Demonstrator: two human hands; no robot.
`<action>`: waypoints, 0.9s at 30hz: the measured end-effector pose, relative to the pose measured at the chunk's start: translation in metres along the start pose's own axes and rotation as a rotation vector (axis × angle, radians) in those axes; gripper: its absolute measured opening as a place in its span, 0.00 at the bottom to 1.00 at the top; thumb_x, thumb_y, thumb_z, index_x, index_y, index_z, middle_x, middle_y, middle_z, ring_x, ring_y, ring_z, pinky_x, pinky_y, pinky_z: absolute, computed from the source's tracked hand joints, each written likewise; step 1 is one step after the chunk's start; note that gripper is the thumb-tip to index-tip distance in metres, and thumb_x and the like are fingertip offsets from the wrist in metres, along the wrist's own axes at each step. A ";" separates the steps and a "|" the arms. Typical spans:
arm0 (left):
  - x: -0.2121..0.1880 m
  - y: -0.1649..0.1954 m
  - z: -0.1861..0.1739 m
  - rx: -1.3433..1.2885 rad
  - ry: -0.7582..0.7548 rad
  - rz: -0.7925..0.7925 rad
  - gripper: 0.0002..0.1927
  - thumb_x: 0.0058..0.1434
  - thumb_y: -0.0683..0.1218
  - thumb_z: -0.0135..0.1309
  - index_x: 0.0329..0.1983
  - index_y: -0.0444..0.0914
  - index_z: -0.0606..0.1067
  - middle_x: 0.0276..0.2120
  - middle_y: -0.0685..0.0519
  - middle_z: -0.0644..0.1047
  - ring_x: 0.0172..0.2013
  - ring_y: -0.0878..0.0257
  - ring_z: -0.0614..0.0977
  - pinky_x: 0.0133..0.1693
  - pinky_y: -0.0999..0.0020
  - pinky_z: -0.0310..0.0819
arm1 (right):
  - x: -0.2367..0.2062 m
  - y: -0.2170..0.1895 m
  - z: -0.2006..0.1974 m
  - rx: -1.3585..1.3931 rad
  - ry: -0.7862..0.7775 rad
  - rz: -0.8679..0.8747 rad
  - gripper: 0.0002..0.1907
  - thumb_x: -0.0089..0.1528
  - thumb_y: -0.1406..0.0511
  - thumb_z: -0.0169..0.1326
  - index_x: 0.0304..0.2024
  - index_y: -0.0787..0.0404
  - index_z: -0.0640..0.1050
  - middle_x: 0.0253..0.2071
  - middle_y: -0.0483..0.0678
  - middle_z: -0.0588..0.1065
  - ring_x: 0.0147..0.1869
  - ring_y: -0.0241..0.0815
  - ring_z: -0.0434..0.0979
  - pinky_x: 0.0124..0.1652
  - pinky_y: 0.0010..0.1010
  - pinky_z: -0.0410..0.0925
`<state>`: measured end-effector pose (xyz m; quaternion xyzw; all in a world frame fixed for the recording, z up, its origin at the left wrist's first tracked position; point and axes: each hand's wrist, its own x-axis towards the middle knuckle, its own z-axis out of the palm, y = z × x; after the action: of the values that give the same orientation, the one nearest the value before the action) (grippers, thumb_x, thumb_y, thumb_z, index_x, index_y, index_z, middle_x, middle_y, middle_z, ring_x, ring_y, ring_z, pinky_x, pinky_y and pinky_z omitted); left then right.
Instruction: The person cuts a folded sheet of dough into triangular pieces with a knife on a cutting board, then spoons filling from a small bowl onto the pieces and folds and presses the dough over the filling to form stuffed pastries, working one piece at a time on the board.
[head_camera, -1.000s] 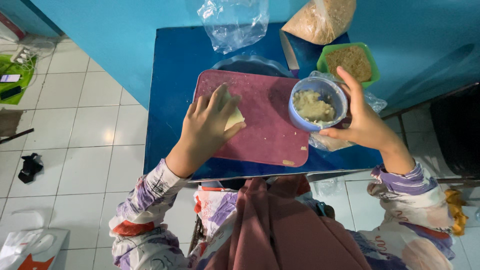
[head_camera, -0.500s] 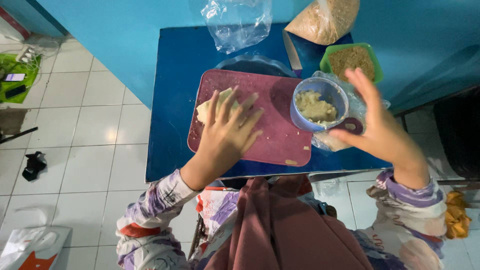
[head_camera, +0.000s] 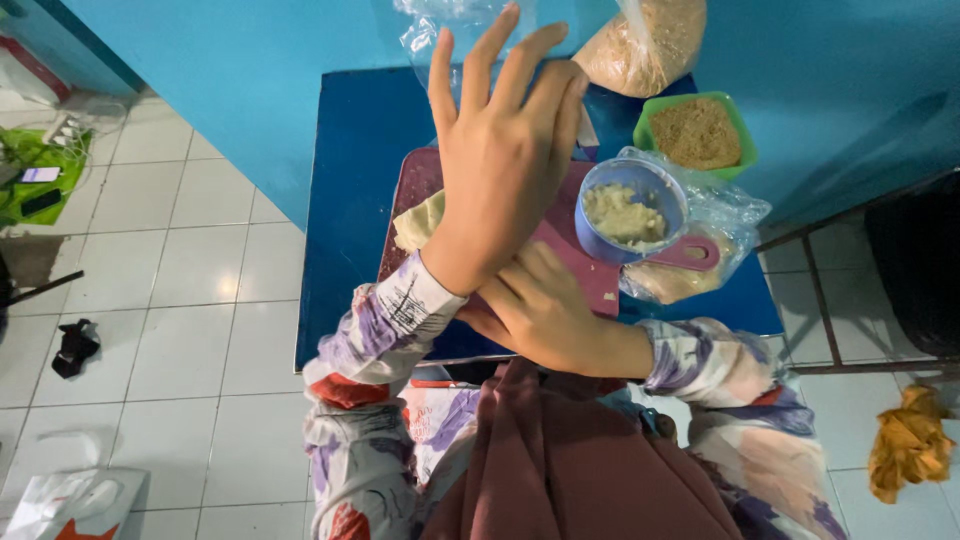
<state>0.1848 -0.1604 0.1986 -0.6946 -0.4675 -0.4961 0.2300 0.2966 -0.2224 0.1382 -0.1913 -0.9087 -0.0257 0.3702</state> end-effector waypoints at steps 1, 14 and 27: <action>0.002 0.002 0.000 0.015 0.027 -0.015 0.03 0.72 0.45 0.58 0.46 0.42 0.79 0.59 0.58 0.75 0.67 0.54 0.69 0.73 0.43 0.50 | 0.000 0.002 0.004 0.010 0.038 -0.011 0.24 0.59 0.62 0.66 0.54 0.68 0.77 0.54 0.57 0.73 0.56 0.62 0.71 0.55 0.52 0.65; -0.050 -0.002 0.024 -1.735 -0.343 -0.771 0.14 0.79 0.44 0.36 0.58 0.35 0.71 0.52 0.49 0.77 0.55 0.62 0.82 0.60 0.62 0.77 | -0.011 0.024 -0.054 -0.055 0.086 0.074 0.10 0.59 0.71 0.65 0.37 0.63 0.76 0.34 0.48 0.71 0.33 0.47 0.76 0.32 0.38 0.66; -0.117 0.048 0.009 -0.763 -0.464 0.257 0.12 0.67 0.56 0.60 0.49 0.48 0.80 0.41 0.51 0.79 0.40 0.52 0.83 0.38 0.58 0.78 | 0.021 0.015 -0.087 -0.144 0.135 0.094 0.12 0.63 0.69 0.68 0.36 0.64 0.75 0.38 0.49 0.74 0.37 0.49 0.77 0.34 0.37 0.68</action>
<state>0.2229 -0.2252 0.0961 -0.8745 -0.2009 -0.4316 -0.0932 0.3461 -0.2179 0.2145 -0.2577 -0.8675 -0.0863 0.4166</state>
